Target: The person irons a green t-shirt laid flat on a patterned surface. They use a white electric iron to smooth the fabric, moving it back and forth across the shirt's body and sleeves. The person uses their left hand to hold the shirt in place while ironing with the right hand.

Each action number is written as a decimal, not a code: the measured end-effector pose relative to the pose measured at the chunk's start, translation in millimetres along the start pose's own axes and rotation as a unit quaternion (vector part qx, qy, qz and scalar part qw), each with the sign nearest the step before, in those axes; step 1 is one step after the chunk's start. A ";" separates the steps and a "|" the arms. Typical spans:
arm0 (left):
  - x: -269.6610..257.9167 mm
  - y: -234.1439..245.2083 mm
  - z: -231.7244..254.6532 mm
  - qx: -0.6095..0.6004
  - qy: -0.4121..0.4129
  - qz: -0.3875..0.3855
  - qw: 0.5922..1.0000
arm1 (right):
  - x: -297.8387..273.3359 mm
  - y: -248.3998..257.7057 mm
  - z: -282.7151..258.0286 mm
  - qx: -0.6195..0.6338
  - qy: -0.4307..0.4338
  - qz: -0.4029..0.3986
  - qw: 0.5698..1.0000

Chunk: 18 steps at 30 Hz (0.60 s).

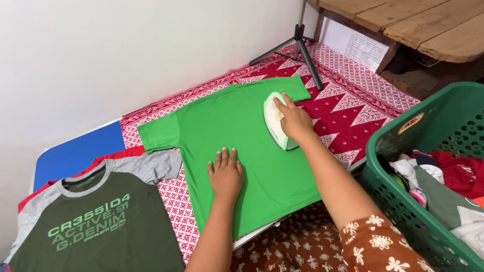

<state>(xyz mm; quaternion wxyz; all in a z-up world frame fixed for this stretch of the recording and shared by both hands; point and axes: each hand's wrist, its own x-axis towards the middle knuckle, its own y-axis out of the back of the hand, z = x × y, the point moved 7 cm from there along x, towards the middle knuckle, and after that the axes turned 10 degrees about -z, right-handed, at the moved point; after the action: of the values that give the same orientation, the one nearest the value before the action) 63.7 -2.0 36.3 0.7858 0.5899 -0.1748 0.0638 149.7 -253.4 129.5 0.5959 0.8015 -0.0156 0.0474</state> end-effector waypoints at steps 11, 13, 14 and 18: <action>1.3 4.4 1.0 -0.008 0.001 0.005 1.000 | -8.0 1.3 -7.0 0.007 0.046 -0.002 0.999; 0.2 3.5 1.4 -0.008 0.006 -0.004 1.000 | -29.8 2.2 -14.5 0.014 0.042 -0.026 0.999; 0.4 2.9 0.8 -0.008 0.008 -0.009 1.000 | -41.2 4.7 -19.9 0.014 0.045 -0.026 0.999; 0.5 -3.5 -1.1 0.000 0.022 -0.024 0.999 | -89.2 11.2 -39.6 -0.001 0.047 -0.035 0.998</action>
<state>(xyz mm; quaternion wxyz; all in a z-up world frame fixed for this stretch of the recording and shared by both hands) 65.5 -2.1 33.0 0.7909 0.5920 -0.1437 0.0580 57.8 -221.5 143.1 0.5980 0.7979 0.0405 0.0642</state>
